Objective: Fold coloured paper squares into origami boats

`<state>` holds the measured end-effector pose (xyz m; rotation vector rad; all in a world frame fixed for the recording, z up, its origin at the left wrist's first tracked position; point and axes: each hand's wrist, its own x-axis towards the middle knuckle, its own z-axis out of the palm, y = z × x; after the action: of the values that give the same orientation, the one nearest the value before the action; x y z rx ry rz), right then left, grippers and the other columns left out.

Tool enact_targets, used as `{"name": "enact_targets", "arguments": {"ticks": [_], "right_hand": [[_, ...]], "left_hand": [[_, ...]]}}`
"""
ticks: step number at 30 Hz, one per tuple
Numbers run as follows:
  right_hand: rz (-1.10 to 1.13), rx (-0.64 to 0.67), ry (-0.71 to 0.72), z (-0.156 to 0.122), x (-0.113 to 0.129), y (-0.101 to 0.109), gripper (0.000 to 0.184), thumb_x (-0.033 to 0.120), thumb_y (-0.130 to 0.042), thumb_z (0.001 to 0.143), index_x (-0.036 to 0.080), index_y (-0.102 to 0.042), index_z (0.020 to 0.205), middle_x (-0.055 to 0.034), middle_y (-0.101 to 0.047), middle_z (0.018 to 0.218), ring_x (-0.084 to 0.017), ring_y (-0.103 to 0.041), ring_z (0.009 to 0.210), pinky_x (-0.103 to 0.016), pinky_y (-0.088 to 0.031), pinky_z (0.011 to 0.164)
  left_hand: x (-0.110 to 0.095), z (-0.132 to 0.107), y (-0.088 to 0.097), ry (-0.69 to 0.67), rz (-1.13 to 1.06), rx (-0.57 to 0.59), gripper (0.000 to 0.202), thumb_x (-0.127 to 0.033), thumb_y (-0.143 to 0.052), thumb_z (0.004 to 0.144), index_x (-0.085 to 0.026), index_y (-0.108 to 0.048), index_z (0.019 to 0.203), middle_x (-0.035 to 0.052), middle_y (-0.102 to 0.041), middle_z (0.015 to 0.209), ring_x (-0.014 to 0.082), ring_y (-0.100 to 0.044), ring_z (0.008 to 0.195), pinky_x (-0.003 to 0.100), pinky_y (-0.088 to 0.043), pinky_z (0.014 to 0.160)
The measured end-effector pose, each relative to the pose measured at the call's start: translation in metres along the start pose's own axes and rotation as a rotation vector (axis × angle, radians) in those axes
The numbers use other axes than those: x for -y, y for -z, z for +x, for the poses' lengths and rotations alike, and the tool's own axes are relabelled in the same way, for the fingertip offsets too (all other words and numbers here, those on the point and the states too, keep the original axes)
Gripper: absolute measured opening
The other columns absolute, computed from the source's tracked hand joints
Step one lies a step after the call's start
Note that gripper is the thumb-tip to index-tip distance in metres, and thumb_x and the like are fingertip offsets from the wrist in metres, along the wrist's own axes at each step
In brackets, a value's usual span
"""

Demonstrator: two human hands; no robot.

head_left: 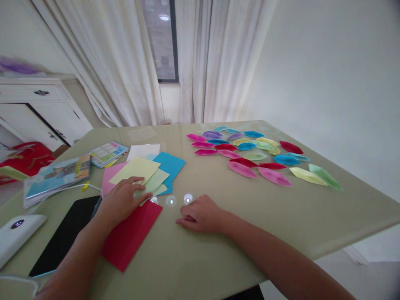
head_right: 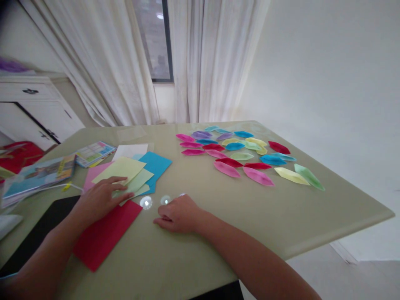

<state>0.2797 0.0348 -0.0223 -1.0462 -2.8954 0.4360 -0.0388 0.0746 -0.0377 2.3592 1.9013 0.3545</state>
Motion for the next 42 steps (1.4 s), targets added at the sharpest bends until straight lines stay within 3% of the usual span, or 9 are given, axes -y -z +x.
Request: {"name": "enact_targets", "arguments": {"ticks": [6, 8, 10, 13, 17, 20, 28, 32, 42], "right_hand": [[0.123, -0.153, -0.064, 0.002, -0.002, -0.009, 0.036, 0.049, -0.061, 0.105, 0.020, -0.065, 0.083, 0.0008, -0.066, 0.076, -0.014, -0.053, 0.065, -0.028, -0.027, 0.061], [0.184, -0.310, -0.174, 0.002, -0.006, -0.010, 0.029, 0.048, -0.061, 0.106, 0.021, -0.069, 0.109, -0.0028, -0.070, 0.094, -0.015, -0.057, 0.072, -0.028, -0.037, 0.067], [0.252, -0.523, -0.237, -0.001, -0.014, -0.006, 0.052, 0.052, -0.066, 0.103, 0.021, -0.056, 0.143, -0.0113, -0.067, 0.124, -0.018, -0.059, 0.083, -0.030, -0.048, 0.075], [0.273, -0.710, -0.062, -0.006, -0.029, 0.004, 0.073, 0.055, -0.081, 0.092, 0.024, -0.054, 0.152, -0.0174, -0.053, 0.150, -0.024, -0.061, 0.107, -0.038, -0.054, 0.091], [0.183, -0.573, 0.062, -0.010, -0.046, 0.017, 0.010, 0.031, -0.074, 0.101, 0.022, -0.079, 0.102, -0.0105, -0.074, 0.120, -0.025, -0.063, 0.108, -0.043, -0.048, 0.102], [0.195, -0.522, 0.006, -0.012, -0.053, 0.027, 0.009, 0.027, -0.075, 0.101, 0.019, -0.079, 0.101, -0.0111, -0.077, 0.111, -0.026, -0.066, 0.103, -0.044, -0.049, 0.099], [0.420, -0.074, 0.078, -0.045, -0.063, 0.038, 0.018, 0.029, -0.084, 0.092, 0.022, -0.080, 0.109, -0.0036, -0.082, 0.112, -0.020, -0.075, 0.102, -0.027, -0.053, 0.092], [0.482, -0.169, -0.151, -0.052, -0.064, 0.028, 0.029, 0.039, -0.061, 0.109, 0.017, -0.073, 0.096, 0.0004, -0.070, 0.078, -0.015, -0.063, 0.069, -0.025, -0.044, 0.065], [0.371, -0.298, -0.308, -0.054, -0.052, 0.013, 0.022, 0.034, -0.063, 0.105, 0.018, -0.064, 0.088, 0.0003, -0.062, 0.080, -0.015, -0.054, 0.068, -0.026, -0.036, 0.066]], "left_hand": [[-0.007, 0.000, 0.006, -0.005, -0.060, -0.106, 0.039, -0.055, -0.058, 0.097, -0.027, -0.085, 0.095, 0.0083, -0.074, 0.139, 0.0338, -0.068, 0.126, 0.047, -0.056, 0.108], [-0.017, -0.001, 0.009, -0.029, -0.137, -0.169, 0.046, -0.062, -0.052, 0.100, -0.026, -0.082, 0.102, 0.0085, -0.074, 0.138, 0.0312, -0.070, 0.124, 0.040, -0.062, 0.094], [-0.030, -0.004, 0.009, -0.121, -0.283, -0.207, 0.050, -0.067, -0.053, 0.100, -0.027, -0.082, 0.103, 0.0088, -0.077, 0.133, 0.0304, -0.071, 0.121, 0.037, -0.064, 0.086], [-0.051, -0.009, 0.004, -0.310, -0.379, -0.141, 0.047, -0.065, -0.054, 0.102, -0.029, -0.083, 0.106, 0.0078, -0.080, 0.126, 0.0290, -0.073, 0.117, 0.042, -0.058, 0.105], [-0.071, -0.017, -0.007, -0.372, -0.419, -0.032, 0.051, -0.064, -0.064, 0.098, -0.027, -0.075, 0.131, 0.0099, -0.077, 0.134, 0.0301, -0.073, 0.122, 0.043, -0.059, 0.106], [-0.080, -0.022, -0.014, -0.377, -0.363, 0.033, 0.064, -0.060, -0.073, 0.093, -0.023, -0.065, 0.145, 0.0121, -0.074, 0.140, 0.0325, -0.072, 0.125, 0.046, -0.061, 0.106], [-0.094, -0.027, -0.019, -0.564, -0.330, 0.125, 0.036, -0.038, -0.047, 0.111, -0.030, -0.081, 0.119, 0.0019, -0.074, 0.143, 0.0254, -0.067, 0.136, 0.046, -0.055, 0.116], [-0.097, -0.029, -0.026, -0.425, -0.387, 0.019, 0.038, -0.044, -0.048, 0.111, -0.025, -0.077, 0.127, 0.0064, -0.083, 0.123, 0.0257, -0.078, 0.115, 0.040, -0.064, 0.101], [-0.109, -0.037, -0.031, -0.403, -0.397, -0.078, 0.031, -0.033, -0.054, 0.110, -0.029, -0.070, 0.136, 0.0081, -0.071, 0.142, 0.0214, -0.076, 0.120, 0.031, -0.064, 0.098]]}}
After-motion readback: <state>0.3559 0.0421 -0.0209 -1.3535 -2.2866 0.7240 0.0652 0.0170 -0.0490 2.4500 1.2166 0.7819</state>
